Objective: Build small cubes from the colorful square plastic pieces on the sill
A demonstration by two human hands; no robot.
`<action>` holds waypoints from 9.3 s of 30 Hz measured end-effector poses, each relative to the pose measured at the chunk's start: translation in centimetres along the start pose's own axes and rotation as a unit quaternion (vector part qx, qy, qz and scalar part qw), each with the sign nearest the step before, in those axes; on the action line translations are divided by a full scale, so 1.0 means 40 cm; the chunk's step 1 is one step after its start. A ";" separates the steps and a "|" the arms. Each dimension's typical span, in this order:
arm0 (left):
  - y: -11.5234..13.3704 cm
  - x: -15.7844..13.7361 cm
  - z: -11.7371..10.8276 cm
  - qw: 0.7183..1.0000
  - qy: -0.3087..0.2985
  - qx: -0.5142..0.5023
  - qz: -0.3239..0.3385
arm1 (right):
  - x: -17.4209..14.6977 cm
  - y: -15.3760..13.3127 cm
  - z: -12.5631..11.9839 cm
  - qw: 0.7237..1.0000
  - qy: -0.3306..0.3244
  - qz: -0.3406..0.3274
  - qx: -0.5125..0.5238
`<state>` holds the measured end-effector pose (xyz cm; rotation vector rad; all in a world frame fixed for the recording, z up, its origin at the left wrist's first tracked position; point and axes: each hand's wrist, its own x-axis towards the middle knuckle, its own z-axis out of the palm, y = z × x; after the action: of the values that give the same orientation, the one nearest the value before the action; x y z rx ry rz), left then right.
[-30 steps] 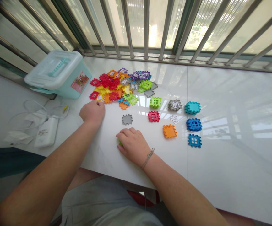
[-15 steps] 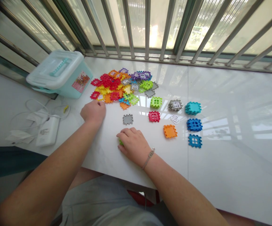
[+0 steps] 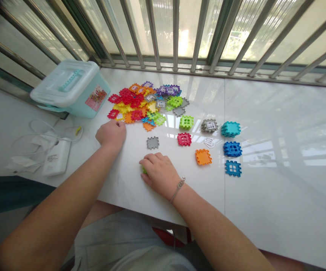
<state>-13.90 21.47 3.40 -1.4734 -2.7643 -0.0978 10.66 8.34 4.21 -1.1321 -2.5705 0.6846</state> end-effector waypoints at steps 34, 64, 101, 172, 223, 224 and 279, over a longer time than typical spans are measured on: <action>-0.003 0.001 0.002 1.000 0.005 -0.006 0.001 | 0.001 -0.001 0.002 1.000 0.000 0.002 -0.007; -0.001 -0.002 0.002 1.000 0.015 -0.003 0.004 | -0.001 -0.003 0.002 1.000 -0.012 -0.005 -0.026; 0.001 -0.005 -0.004 1.000 -0.002 0.003 0.000 | -0.001 -0.002 0.001 0.999 -0.010 -0.008 -0.032; -0.004 -0.002 0.002 1.000 0.008 0.000 0.005 | -0.002 -0.003 0.002 0.999 -0.012 -0.009 -0.030; -0.001 0.002 0.006 1.000 0.008 -0.006 -0.001 | -0.008 -0.021 -0.011 0.982 0.175 0.071 0.008; -0.001 0.002 0.005 1.000 0.005 -0.006 -0.003 | -0.009 -0.024 -0.016 0.979 0.191 0.066 0.017; 0.000 0.007 -0.009 0.998 -0.042 -0.036 -0.001 | -0.422 0.017 -0.172 0.915 0.168 0.311 -0.192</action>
<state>-14.07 21.66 3.78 -1.5264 -2.8569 -0.1406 25.11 -1.64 9.11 -2.0337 -2.0838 0.0563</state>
